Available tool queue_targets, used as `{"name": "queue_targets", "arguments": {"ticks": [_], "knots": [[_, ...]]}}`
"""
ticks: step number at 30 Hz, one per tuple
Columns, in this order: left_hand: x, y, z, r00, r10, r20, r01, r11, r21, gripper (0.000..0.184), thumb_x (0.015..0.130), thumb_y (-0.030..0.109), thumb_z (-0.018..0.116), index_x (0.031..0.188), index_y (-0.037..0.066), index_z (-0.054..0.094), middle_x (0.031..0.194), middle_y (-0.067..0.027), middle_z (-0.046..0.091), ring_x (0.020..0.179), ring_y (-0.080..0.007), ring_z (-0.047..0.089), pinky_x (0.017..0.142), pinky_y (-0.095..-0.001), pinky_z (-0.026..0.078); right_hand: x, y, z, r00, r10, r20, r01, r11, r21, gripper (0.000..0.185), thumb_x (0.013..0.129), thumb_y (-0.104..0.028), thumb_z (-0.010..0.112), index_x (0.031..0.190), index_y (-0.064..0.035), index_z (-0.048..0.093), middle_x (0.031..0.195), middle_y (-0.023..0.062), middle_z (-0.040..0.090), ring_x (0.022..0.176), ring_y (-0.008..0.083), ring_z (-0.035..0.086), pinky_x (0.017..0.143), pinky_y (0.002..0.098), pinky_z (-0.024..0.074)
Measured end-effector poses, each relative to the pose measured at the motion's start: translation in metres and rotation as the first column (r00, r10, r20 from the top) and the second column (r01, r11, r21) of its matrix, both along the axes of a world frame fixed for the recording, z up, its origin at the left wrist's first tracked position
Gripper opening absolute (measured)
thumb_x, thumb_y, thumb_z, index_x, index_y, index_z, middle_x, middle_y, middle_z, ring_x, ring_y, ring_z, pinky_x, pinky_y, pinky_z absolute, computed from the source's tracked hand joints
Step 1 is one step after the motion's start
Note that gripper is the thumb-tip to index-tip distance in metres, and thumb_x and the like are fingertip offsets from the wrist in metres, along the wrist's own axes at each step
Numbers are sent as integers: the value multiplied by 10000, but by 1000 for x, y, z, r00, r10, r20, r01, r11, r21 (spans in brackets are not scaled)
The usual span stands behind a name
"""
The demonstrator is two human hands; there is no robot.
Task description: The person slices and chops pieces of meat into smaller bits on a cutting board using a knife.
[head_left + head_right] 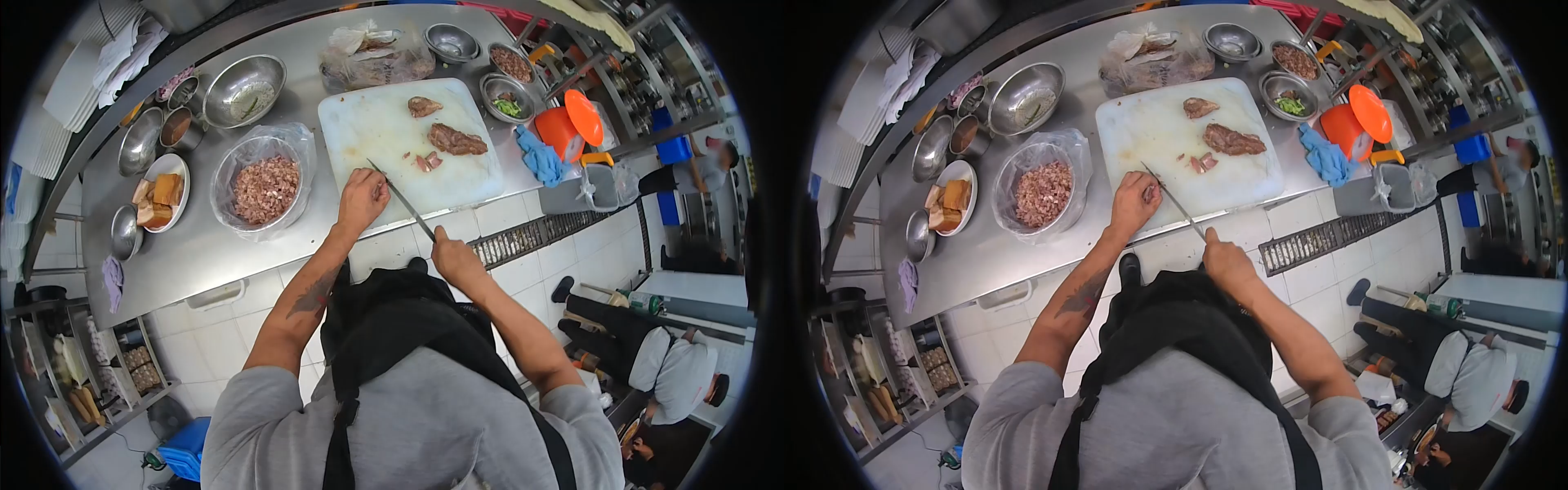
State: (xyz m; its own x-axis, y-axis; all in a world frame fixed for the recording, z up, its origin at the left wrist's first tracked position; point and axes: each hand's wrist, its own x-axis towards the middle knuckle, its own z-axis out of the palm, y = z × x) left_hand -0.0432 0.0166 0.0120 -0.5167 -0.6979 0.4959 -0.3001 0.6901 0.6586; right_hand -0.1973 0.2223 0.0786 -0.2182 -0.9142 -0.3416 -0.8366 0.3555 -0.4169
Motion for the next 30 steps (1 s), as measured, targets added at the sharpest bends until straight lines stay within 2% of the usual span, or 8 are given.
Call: {"name": "queue_targets", "arguments": {"ticks": [5,7,9,14,17,22,25,30], "knots": [[5,11,9,994,85,-72,-73,985,156,159,762,23,718,913,36,669,888,-136,627,884,-351,617,799,-443,550,-7,-4,42,999,33,-7,-33,998,52,194,986,-104,479,1114,40,496,821,352,695,809,548,698,759,640,554],[4,5,0,1000,20,-14,-20,999,-32,135,767,42,721,888,34,664,856,-122,610,874,-341,611,785,-441,545,-4,1,66,999,37,-20,-35,997,65,196,981,-103,480,1114,41,494,810,338,699,807,542,701,760,636,555],[3,4,-3,1000,11,5,-11,1000,-23,133,761,32,725,878,34,662,850,-115,609,862,-334,607,774,-437,541,-2,8,82,996,70,-58,-65,994,90,199,976,-99,480,1117,40,493,808,333,699,809,537,703,761,635,554],[6,7,-7,1000,-16,-10,16,1000,6,147,736,-3,737,855,35,658,850,-102,618,822,-309,598,742,-419,532,2,5,10,1000,0,23,0,999,40,212,985,-114,476,1136,35,489,837,359,691,836,560,690,783,648,547],[11,6,1,999,-40,-15,40,999,-2,162,727,-19,744,853,37,658,849,-96,621,808,-299,601,738,-405,533,4,-7,4,1000,-21,20,20,999,41,215,994,-126,476,1141,31,494,860,363,694,844,572,682,791,656,541],[10,10,12,987,118,-109,-90,968,233,136,746,-1,745,843,34,656,828,-79,615,813,-295,602,742,-406,538,-4,-12,44,999,32,25,-33,998,45,216,1007,-141,472,1142,25,501,873,350,704,835,566,688,794,653,541],[9,5,4,1000,6,-13,-6,1000,13,124,754,2,737,848,33,662,831,-82,616,807,-296,601,737,-405,539,-6,-11,72,999,41,3,-41,994,102,210,1001,-140,483,1129,25,500,852,342,703,830,560,690,790,640,547],[10,2,-4,1000,-2,-16,3,1000,23,122,757,8,737,851,34,665,839,-97,623,810,-310,607,733,-415,534,3,0,54,998,62,6,-63,991,117,200,982,-121,500,1109,32,487,844,352,695,851,561,689,805,637,546]]}}
